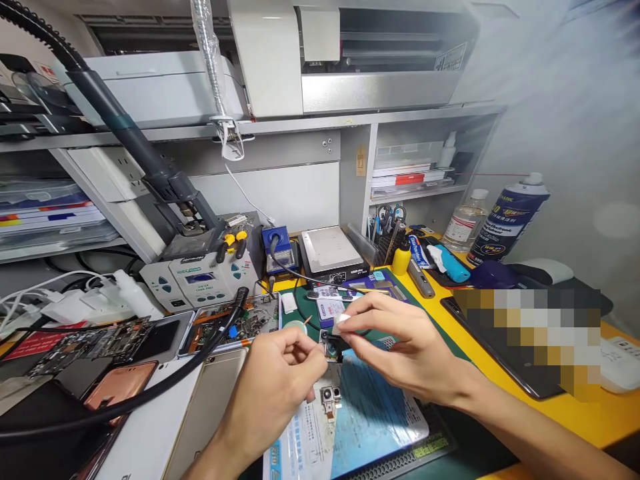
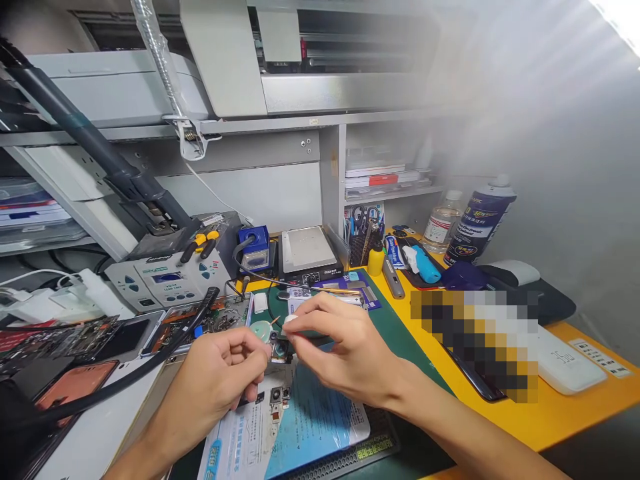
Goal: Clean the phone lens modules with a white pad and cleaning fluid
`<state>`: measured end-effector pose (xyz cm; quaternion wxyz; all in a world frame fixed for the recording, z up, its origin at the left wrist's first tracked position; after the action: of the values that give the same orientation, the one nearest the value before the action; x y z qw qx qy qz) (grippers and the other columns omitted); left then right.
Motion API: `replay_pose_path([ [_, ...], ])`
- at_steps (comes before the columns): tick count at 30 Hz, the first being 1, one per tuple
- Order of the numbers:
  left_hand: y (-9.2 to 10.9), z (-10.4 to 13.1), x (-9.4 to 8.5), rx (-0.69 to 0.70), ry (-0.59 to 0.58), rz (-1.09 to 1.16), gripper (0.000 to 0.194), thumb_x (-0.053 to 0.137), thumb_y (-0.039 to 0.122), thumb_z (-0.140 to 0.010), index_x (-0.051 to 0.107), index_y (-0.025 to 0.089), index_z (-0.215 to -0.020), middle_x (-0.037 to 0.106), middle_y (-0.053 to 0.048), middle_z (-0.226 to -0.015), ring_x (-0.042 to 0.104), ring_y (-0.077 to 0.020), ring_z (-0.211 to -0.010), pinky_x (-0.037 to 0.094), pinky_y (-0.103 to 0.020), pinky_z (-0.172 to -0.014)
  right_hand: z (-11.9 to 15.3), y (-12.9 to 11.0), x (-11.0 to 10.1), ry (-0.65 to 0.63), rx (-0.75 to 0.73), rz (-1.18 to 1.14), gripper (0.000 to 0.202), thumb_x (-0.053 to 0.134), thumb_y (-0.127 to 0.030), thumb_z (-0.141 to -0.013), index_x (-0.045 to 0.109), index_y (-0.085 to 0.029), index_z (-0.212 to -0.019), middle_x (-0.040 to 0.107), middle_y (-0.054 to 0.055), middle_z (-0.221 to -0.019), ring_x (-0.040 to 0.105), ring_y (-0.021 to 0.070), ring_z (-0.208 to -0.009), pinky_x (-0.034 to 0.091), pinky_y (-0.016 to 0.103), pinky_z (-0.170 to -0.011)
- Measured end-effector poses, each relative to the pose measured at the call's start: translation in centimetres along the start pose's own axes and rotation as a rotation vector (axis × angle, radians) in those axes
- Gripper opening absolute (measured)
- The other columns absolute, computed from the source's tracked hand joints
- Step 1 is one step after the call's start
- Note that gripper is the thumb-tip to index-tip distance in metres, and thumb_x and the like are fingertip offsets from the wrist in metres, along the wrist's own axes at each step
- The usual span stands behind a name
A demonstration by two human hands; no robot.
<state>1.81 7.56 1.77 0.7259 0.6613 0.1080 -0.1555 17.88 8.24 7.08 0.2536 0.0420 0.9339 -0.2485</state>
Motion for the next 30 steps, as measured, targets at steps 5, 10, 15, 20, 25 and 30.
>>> replay_pose_path([
  [5, -0.07, -0.01, 0.16, -0.002, -0.009, -0.011, 0.019, 0.061, 0.034, -0.076, 0.059, 0.019, -0.065, 0.054, 0.006, -0.052, 0.054, -0.0102, -0.047, 0.036, -0.019, -0.045, 0.35, -0.25, 0.42, 0.003, -0.044, 0.056, 0.018, 0.067, -0.004, -0.087, 0.075, -0.010, -0.102, 0.071, 0.013, -0.092, 0.068, 0.0189, -0.082, 0.057, 0.031, -0.071],
  [10, 0.07, -0.01, 0.22, -0.003, 0.003, -0.026, 0.020, 0.059, 0.036, -0.076, 0.057, 0.020, -0.064, 0.052, 0.006, -0.051, 0.052, -0.0108, -0.047, 0.034, -0.021, -0.046, 0.56, -0.43, 0.42, 0.017, -0.078, 0.103, 0.019, 0.068, -0.004, -0.087, 0.074, -0.011, -0.103, 0.070, 0.013, -0.092, 0.067, 0.0189, -0.081, 0.057, 0.031, -0.069],
  [15, 0.29, -0.04, 0.21, 0.005, 0.050, -0.055, 0.021, 0.059, 0.036, -0.075, 0.056, 0.020, -0.062, 0.049, 0.006, -0.053, 0.049, -0.0116, -0.050, 0.035, -0.023, -0.050, 0.75, -0.75, 0.51, 0.030, -0.101, 0.127, 0.022, 0.068, -0.002, -0.086, 0.074, -0.012, -0.105, 0.070, 0.013, -0.092, 0.068, 0.0191, -0.082, 0.058, 0.031, -0.070],
  [20, 0.19, 0.07, 0.23, 0.014, 0.068, -0.057, 0.020, 0.059, 0.036, -0.075, 0.057, 0.020, -0.063, 0.051, 0.005, -0.056, 0.050, -0.0126, -0.051, 0.037, -0.024, -0.051, 0.71, -0.91, 0.65, 0.036, -0.109, 0.127, 0.023, 0.068, -0.001, -0.085, 0.074, -0.011, -0.105, 0.070, 0.013, -0.091, 0.068, 0.0185, -0.081, 0.058, 0.030, -0.070],
  [25, -0.08, 0.23, 0.08, 0.024, 0.080, -0.049, 0.019, 0.060, 0.035, -0.074, 0.059, 0.020, -0.064, 0.052, 0.004, -0.057, 0.049, -0.0131, -0.053, 0.040, -0.024, -0.050, 0.59, -0.89, 0.47, 0.058, -0.103, 0.118, 0.023, 0.069, -0.001, -0.085, 0.074, -0.011, -0.106, 0.071, 0.012, -0.088, 0.068, 0.0178, -0.079, 0.058, 0.029, -0.068],
  [30, -0.05, 0.25, 0.10, 0.023, 0.076, -0.050, 0.018, 0.060, 0.034, -0.074, 0.060, 0.019, -0.065, 0.052, 0.003, -0.057, 0.049, -0.0132, -0.054, 0.041, -0.023, -0.050, 0.47, -0.97, 0.43, 0.055, -0.090, 0.102, 0.025, 0.068, -0.002, -0.086, 0.073, -0.013, -0.108, 0.071, 0.011, -0.088, 0.069, 0.0179, -0.078, 0.059, 0.029, -0.067],
])
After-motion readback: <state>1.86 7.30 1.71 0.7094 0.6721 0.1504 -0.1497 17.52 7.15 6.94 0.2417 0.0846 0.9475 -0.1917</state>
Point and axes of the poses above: each hand's wrist, its own z-axis away from the middle knuckle, its own x-axis out of the palm, y = z × x, the point moved 7 cm from there along -z, towards the middle knuckle
